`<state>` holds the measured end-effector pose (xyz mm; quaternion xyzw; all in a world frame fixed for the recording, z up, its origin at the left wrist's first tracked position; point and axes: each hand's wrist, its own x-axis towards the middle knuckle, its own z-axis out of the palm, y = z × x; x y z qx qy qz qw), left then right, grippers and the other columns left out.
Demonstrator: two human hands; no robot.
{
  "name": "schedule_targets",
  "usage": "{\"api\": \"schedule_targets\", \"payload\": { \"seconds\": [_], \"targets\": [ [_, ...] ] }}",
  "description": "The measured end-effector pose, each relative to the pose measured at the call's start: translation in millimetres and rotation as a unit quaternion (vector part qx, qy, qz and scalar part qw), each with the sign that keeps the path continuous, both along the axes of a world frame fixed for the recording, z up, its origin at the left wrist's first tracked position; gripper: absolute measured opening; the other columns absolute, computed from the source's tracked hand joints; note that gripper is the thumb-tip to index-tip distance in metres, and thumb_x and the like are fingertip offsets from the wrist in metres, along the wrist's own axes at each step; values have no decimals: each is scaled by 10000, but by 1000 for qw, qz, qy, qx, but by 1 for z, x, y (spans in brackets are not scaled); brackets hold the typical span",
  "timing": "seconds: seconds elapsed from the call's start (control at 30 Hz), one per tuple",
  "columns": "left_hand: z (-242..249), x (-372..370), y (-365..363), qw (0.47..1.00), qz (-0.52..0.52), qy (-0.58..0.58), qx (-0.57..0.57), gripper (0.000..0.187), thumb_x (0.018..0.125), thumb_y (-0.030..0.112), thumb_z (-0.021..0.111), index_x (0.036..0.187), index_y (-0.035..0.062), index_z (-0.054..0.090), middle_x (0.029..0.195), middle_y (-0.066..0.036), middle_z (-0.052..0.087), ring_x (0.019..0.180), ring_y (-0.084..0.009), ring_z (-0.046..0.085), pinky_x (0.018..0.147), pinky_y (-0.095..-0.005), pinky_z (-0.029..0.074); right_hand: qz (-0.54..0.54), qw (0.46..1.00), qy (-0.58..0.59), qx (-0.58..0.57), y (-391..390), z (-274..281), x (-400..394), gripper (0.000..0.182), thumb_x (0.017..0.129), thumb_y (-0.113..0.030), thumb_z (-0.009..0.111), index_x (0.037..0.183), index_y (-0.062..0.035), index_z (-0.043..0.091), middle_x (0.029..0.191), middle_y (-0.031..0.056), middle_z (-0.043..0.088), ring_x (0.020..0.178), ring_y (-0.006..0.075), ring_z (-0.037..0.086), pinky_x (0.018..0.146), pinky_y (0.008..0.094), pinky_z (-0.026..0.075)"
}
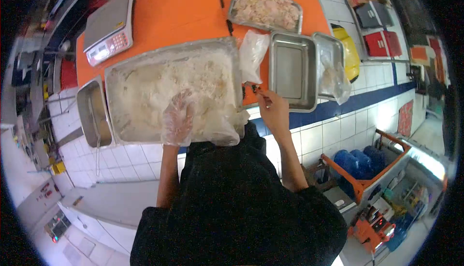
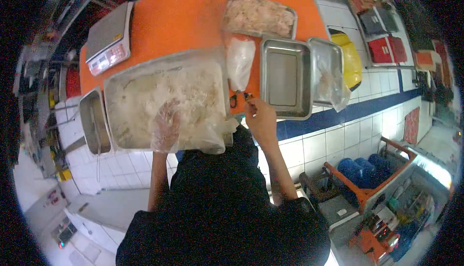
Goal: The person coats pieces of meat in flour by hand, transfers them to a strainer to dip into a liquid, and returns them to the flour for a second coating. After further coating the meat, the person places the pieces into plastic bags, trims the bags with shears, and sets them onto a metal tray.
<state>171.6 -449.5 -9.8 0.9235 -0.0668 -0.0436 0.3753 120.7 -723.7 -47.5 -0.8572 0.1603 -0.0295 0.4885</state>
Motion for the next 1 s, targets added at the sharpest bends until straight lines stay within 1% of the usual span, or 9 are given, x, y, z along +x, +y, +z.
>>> {"api": "schedule_targets", "payload": {
  "seconds": [0.2, 0.33, 0.47, 0.53, 0.67, 0.7, 0.73, 0.8, 1.0],
  "targets": [
    [50, -3, 11, 973, -200, 101, 52, 416, 873, 384, 611, 1088, 28, 612, 985, -152, 652, 887, -299, 647, 792, -373, 517, 79, 991, 109, -13, 32, 90, -37, 168, 882, -138, 595, 868, 27, 624, 686, 162, 635, 614, 274, 642, 568, 358, 488],
    [-11, -28, 5, 941, -312, -34, 128, 411, 890, 413, 550, 1016, 32, 634, 872, -155, 647, 748, -339, 635, 655, -409, 516, 161, 950, 231, 134, 76, 84, -55, 222, 936, -152, 526, 850, 36, 605, 695, 149, 646, 607, 232, 629, 597, 357, 486],
    [-6, -22, 1, 930, -342, 30, 133, 304, 877, 318, 530, 965, 46, 634, 733, -129, 628, 606, -355, 597, 543, -453, 478, 143, 946, 238, 169, 115, 53, -44, 290, 988, -171, 451, 1152, 27, 584, 854, 83, 670, 768, 110, 614, 670, 252, 479],
    [19, -20, 6, 940, -326, 2, 103, 260, 869, 276, 528, 950, 54, 636, 697, -119, 619, 577, -350, 589, 523, -463, 465, -133, 907, 109, 383, 139, 56, -30, 261, 966, -145, 494, 1152, 22, 569, 1000, 116, 661, 875, 217, 647, 790, 329, 513],
    [20, -20, 32, 921, -377, -101, -15, 245, 851, 245, 556, 979, 56, 645, 739, -132, 629, 616, -311, 616, 540, -452, 489, -235, 800, 53, 550, 165, 59, -12, 323, 967, -188, 533, 1209, 26, 532, 1112, 109, 621, 1000, 227, 612, 866, 340, 505],
    [16, -20, 39, 904, -397, -148, -58, 242, 850, 237, 563, 988, 56, 646, 757, -136, 632, 634, -302, 624, 554, -450, 499, -96, 941, 30, 323, 172, 75, -11, 376, 971, -268, 530, 1235, 0, 514, 1121, 116, 609, 1030, 232, 599, 874, 354, 506],
    [13, -19, 46, 906, -391, -148, -65, 242, 850, 237, 563, 988, 56, 646, 757, -136, 632, 634, -302, 624, 554, -450, 499, -93, 944, 34, 316, 176, 71, -8, 376, 971, -268, 530, 1235, 0, 514, 1121, 116, 609, 1030, 232, 599, 874, 354, 506],
    [22, -11, 59, 886, -415, -189, -77, 251, 849, 229, 572, 1001, 42, 644, 799, -150, 638, 694, -295, 635, 586, -451, 512, -220, 751, 59, 619, 183, 53, -2, 408, 982, -325, 495, 1247, -15, 500, 1133, 117, 597, 1035, 242, 595, 887, 367, 502],
    [-29, -21, 78, 883, -393, -64, -247, 228, 850, 207, 566, 986, 33, 622, 880, -166, 630, 742, -306, 630, 637, -442, 512, -162, 849, 92, 495, 218, 46, 0, 414, 957, -286, 519, 1261, -5, 497, 1179, 117, 592, 1065, 247, 581, 914, 367, 489]
  ]
}}
